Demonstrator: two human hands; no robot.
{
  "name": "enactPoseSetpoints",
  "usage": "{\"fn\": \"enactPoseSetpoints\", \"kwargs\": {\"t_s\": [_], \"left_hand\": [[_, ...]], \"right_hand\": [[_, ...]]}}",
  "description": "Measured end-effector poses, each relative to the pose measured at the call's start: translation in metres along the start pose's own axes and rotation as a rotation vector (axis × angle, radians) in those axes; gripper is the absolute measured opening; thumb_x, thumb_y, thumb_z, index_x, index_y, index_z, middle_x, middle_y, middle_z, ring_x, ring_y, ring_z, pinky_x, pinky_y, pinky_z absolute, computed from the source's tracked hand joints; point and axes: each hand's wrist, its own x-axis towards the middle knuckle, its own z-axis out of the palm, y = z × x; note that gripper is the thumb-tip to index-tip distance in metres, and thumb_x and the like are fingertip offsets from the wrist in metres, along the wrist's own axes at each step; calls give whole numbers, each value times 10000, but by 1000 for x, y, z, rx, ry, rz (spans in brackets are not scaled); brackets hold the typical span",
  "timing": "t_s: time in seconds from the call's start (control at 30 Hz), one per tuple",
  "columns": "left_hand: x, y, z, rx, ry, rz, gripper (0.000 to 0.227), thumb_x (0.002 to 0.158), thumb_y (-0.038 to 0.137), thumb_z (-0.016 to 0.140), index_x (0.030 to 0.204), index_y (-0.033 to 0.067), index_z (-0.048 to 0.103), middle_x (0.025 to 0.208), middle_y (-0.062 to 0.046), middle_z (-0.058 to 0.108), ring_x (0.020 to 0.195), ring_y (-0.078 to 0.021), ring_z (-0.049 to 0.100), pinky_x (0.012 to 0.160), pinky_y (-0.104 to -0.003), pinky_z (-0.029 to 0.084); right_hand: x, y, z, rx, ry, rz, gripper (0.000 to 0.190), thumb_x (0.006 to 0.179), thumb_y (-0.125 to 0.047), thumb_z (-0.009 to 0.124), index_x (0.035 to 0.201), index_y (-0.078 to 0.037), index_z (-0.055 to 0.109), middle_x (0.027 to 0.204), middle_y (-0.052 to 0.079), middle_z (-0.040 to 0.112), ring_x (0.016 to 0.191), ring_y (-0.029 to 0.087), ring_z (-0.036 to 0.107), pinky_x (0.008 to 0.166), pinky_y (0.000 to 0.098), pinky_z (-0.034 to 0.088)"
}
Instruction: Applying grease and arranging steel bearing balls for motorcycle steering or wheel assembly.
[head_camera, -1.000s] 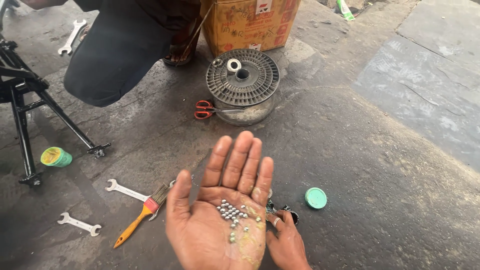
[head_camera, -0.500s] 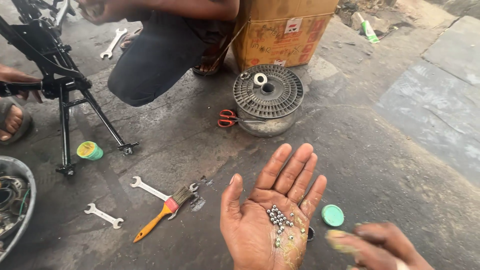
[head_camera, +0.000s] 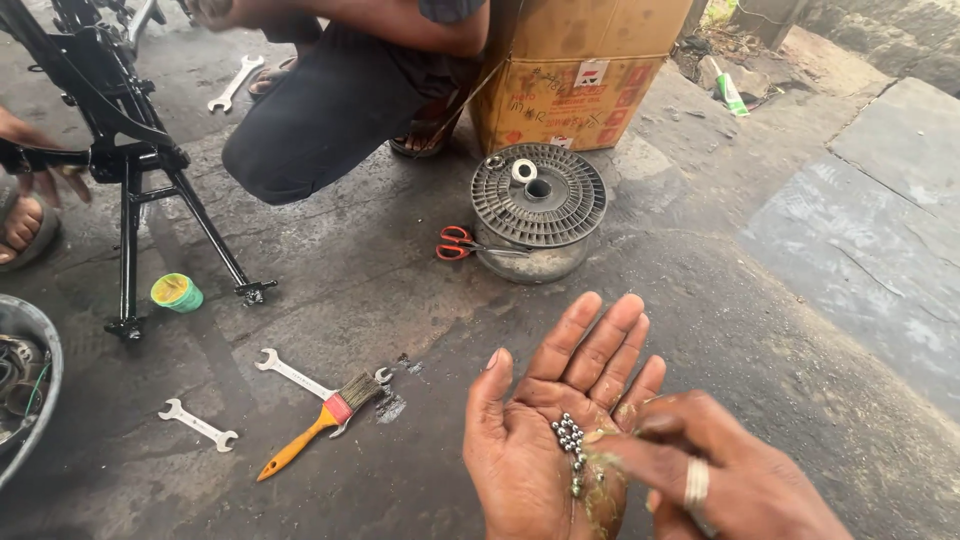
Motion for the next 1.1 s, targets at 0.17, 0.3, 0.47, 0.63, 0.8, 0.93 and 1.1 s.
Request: {"fn": "enactPoseSetpoints", "kwargs": {"t_s": [0.17,0.3,0.47,0.63,0.8,0.93,1.1], "left_hand": [[2,5,2,-89,59,-6,772,944,514,363,1424,-71,516,1477,-329,521,1415,-401,472,1143,-543,383],[4,3,0,-16,23,21,779,949,522,356,1434,-65,521,1474,-329,529,1415,-410,473,1148,-537,384],[4,5,9,70,112,36,776,933,522,351,1414,-53,552,1461,-320,562,1405,-407,501,1137,-530,398],[6,7,8,-17,106,31,765,928,519,359,1384,-60,565,1440,-322,566,1385,-408,506,1120,-541,406],[6,11,10,-55,170,52,740,909,501,382,1349,-57,585,1409,-304,595,1367,-386,527,1111,-535,417],[7,16,9,-69,205,100,723,910,494,385,1328,-57,597,1403,-287,612,1372,-375,525,1110,-527,410],[7,17,6,-54,168,146,681,939,458,391,1305,-74,607,1420,-299,590,1400,-390,495,1142,-545,382]], "right_hand": [[-2,3,-6,262,204,-93,593,767,-14,725,1304,-254,798,1184,-16,613,874,83,631,726,221,555],[17,-20,-12,134,31,-24,500,848,-85,802,1275,-343,838,1161,-37,597,821,40,667,715,223,514],[22,-26,-13,286,-92,519,461,836,-114,734,1269,-269,767,1081,50,657,823,119,661,722,266,542],[7,-4,-6,269,146,-166,673,735,75,623,1309,-222,810,1134,-11,621,925,101,673,679,218,567],[3,8,-6,303,15,-56,516,839,-41,723,1306,-252,784,1184,-7,561,984,111,632,666,228,551],[5,4,23,325,202,-449,333,939,-134,715,1266,-122,779,1136,56,624,1020,208,718,833,308,541],[16,-25,13,202,-44,445,359,812,-418,736,1156,-344,802,988,-62,684,905,61,723,798,253,610]]}}
